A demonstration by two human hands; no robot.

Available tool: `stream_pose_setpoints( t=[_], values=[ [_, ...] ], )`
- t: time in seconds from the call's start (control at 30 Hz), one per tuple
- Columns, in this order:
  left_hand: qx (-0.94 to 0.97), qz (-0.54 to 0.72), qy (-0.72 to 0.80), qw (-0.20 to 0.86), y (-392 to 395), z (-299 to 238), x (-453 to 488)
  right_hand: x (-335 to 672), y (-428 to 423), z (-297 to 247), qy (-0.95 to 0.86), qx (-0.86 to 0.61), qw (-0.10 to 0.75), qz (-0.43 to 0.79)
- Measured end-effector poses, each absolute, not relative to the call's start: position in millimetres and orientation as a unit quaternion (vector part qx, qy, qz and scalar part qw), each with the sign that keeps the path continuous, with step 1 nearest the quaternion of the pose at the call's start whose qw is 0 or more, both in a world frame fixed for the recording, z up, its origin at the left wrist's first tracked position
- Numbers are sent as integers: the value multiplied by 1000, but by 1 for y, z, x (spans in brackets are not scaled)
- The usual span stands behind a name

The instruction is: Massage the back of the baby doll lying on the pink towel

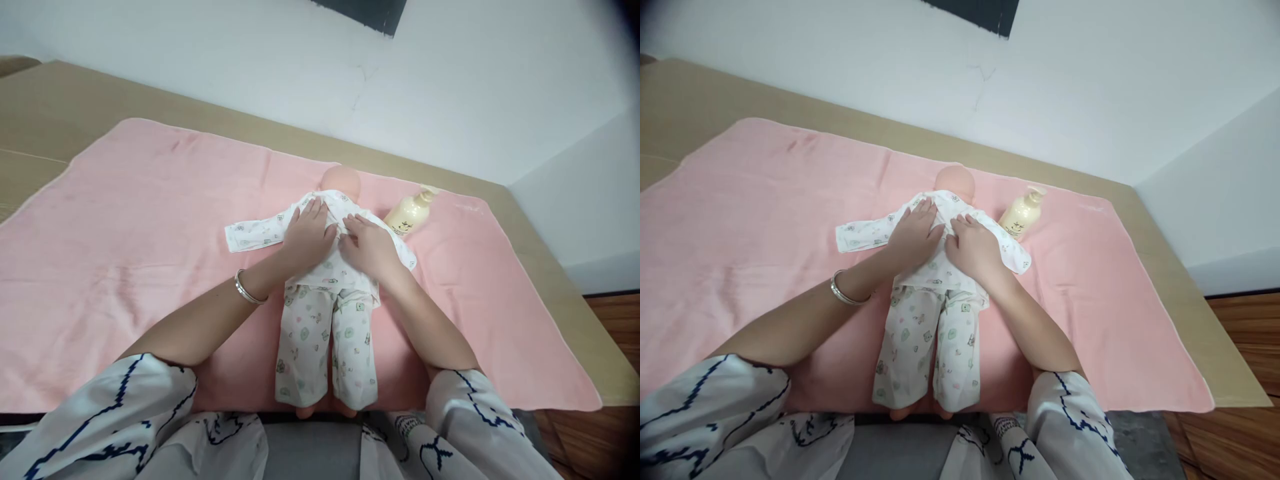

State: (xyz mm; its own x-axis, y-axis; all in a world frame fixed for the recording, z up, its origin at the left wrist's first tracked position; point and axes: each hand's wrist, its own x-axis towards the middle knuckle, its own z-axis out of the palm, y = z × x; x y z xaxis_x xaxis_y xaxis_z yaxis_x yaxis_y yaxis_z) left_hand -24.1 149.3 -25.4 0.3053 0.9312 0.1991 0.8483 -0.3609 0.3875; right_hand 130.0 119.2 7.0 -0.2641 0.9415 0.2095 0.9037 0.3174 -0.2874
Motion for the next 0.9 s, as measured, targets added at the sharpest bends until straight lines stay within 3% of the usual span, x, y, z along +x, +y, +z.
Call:
stream_pose_setpoints(
  t=[0.43, 0.73, 0.9],
  values=[
    [794, 251, 547, 92, 153, -40, -23, 147, 159, -31, -782, -576, 215, 103],
    [801, 183, 566, 68, 116, -18, -14, 148, 158, -20, -777, -594, 185, 100],
    [810, 164, 551, 118, 113, -11, -16, 134, 140, -12, -770, -614, 161, 59]
  ],
)
